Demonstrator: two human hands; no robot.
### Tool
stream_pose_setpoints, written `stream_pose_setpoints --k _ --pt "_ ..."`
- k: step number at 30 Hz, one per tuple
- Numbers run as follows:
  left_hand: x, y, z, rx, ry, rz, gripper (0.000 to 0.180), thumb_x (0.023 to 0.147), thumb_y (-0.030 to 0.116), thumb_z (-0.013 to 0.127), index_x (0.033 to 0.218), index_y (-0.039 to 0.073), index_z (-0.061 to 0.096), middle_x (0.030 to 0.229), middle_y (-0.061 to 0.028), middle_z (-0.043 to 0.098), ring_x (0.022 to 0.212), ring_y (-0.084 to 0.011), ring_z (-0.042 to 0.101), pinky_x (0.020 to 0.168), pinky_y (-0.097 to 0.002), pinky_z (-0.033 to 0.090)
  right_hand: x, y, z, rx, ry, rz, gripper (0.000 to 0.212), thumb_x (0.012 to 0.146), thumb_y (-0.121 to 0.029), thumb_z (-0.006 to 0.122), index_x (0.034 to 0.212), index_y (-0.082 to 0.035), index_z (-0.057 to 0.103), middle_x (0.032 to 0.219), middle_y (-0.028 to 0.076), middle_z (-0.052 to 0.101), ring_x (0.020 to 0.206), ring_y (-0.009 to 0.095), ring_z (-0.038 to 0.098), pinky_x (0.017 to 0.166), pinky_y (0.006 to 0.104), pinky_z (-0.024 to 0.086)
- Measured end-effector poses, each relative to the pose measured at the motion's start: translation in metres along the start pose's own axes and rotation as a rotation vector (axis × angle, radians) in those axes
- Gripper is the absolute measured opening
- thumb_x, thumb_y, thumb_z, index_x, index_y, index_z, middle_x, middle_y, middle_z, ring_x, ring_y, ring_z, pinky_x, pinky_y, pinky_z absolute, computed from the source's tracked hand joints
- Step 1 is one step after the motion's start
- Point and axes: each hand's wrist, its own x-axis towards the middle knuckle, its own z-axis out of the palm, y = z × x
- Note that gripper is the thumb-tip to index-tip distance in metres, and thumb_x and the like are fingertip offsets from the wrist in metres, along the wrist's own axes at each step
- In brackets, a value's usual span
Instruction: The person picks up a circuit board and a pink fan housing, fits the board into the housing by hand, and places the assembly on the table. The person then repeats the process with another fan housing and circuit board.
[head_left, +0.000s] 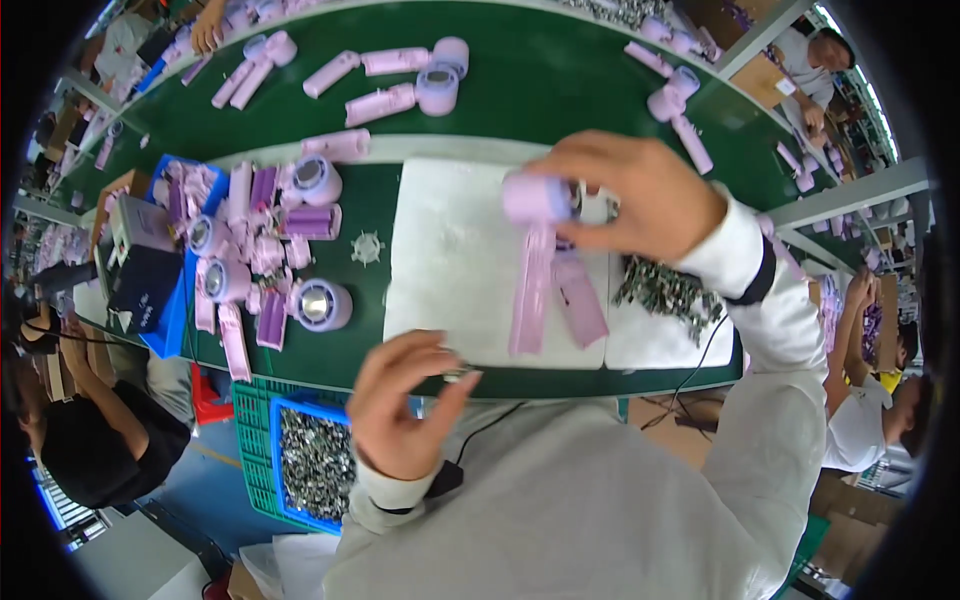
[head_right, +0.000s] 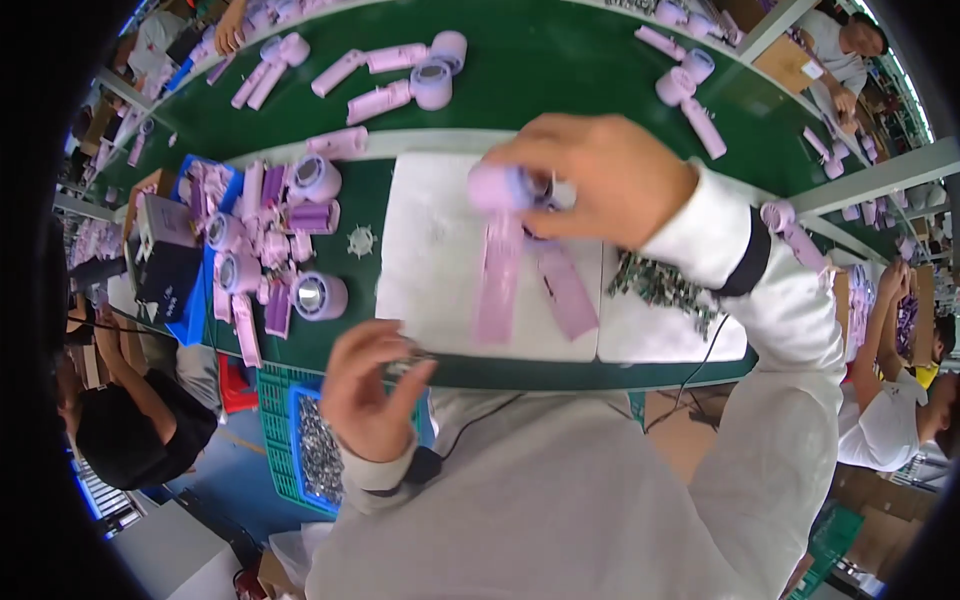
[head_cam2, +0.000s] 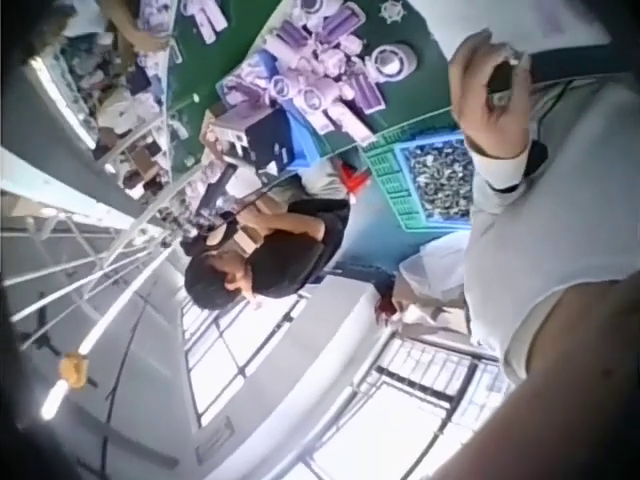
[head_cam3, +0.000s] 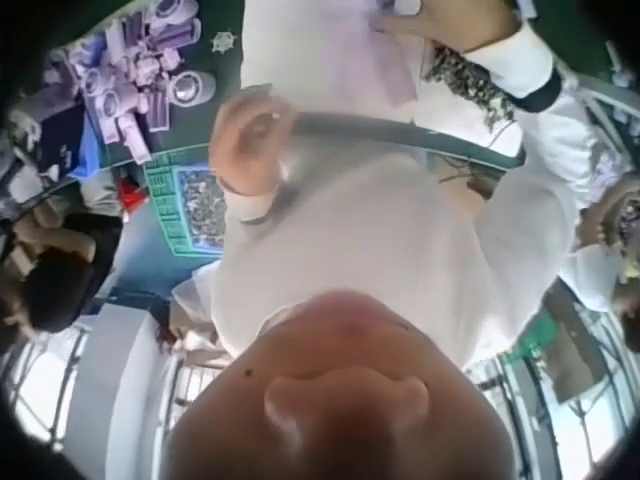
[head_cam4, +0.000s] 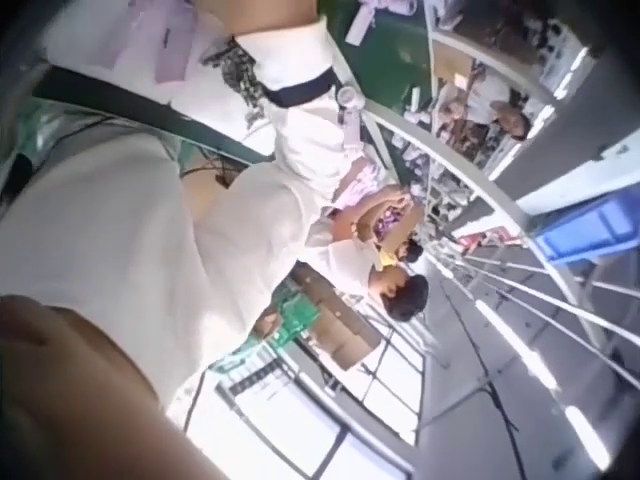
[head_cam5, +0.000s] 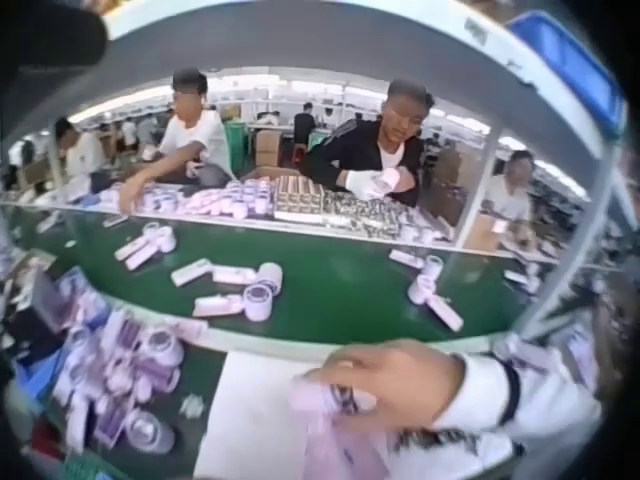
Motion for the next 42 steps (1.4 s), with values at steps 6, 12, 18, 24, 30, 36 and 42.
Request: stream_pose_setpoints --k 6,12,18,24,30,36,42 --pt "-0.026 -0.042 -0.005 -0.287 0.191 -0.176 0.034 0.073 -0.009 0.083 0.103 -0.002 0.070 0.108 -0.0147 0.070 0.095 -0.0254 0.068 0.083 -0.0328 0.055 -0.020 -0.068 0.073 -0.202 -0.117 -0.066 0.054 0.074 -0.019 0.082 0.126 -0.019 0.066 0.110 0.011 0.064 0.076 0.027 0.066 0.068 0.0357 0.056" --pt "-0.043 -0.042 0.012 -0.117 -0.164 0.078 0.033 0.074 -0.005 0.083 0.104 0.000 0.070 0.101 -0.0121 0.070 0.087 -0.0243 0.070 0.074 -0.0327 0.056 -0.037 -0.099 0.104 -0.200 0.005 -0.027 0.046 0.075 -0.016 0.077 0.121 -0.017 0.067 0.095 0.007 0.064 0.075 0.025 0.066 0.062 0.0355 0.053" --pt "-0.050 -0.053 0.022 -0.013 -0.265 0.216 0.030 0.075 -0.001 0.082 0.103 0.001 0.070 0.096 -0.0119 0.070 0.079 -0.0267 0.069 0.066 -0.0346 0.056 -0.032 -0.093 0.124 -0.079 -0.157 -0.061 0.042 0.076 -0.014 0.071 0.118 -0.014 0.067 0.084 0.003 0.061 0.073 0.024 0.066 0.060 0.0357 0.052" --pt "-0.044 -0.057 0.018 0.020 -0.291 0.234 0.027 0.076 0.003 0.081 0.101 0.002 0.070 0.092 -0.0096 0.069 0.075 -0.0262 0.068 0.064 -0.0340 0.055 -0.022 -0.084 0.123 -0.127 -0.219 -0.262 0.031 0.077 -0.015 0.067 0.108 -0.012 0.067 0.083 0.004 0.060 0.071 0.021 0.066 0.059 0.0354 0.052" --pt "-0.042 -0.061 0.014 0.077 -0.284 0.269 0.026 0.076 0.004 0.080 0.100 0.002 0.070 0.090 -0.0085 0.068 0.072 -0.0260 0.066 0.062 -0.0342 0.054 -0.025 -0.078 0.122 -0.214 -0.276 -0.372 0.043 0.075 -0.016 0.067 0.117 -0.013 0.066 0.088 0.003 0.060 0.072 0.020 0.066 0.060 0.0349 0.052" --pt "-0.042 -0.062 0.011 -0.060 -0.311 0.207 0.024 0.076 0.002 0.081 0.098 0.002 0.070 0.090 -0.0099 0.069 0.074 -0.0255 0.068 0.063 -0.0331 0.054 -0.029 -0.085 0.127 0.067 -0.047 -0.146 0.027 0.079 -0.013 0.073 0.106 -0.009 0.070 0.083 0.006 0.067 0.066 0.022 0.067 0.058 0.0344 0.053" --pt "-0.036 -0.058 0.001 -0.217 -0.316 0.018 0.025 0.081 -0.003 0.079 0.103 0.000 0.069 0.094 -0.0106 0.072 0.082 -0.0206 0.072 0.070 -0.0292 0.056 -0.028 -0.105 0.147 0.060 0.042 0.077 0.013 0.084 -0.013 0.077 0.094 -0.008 0.071 0.075 0.008 0.070 0.062 0.026 0.067 0.056 0.0354 0.052"
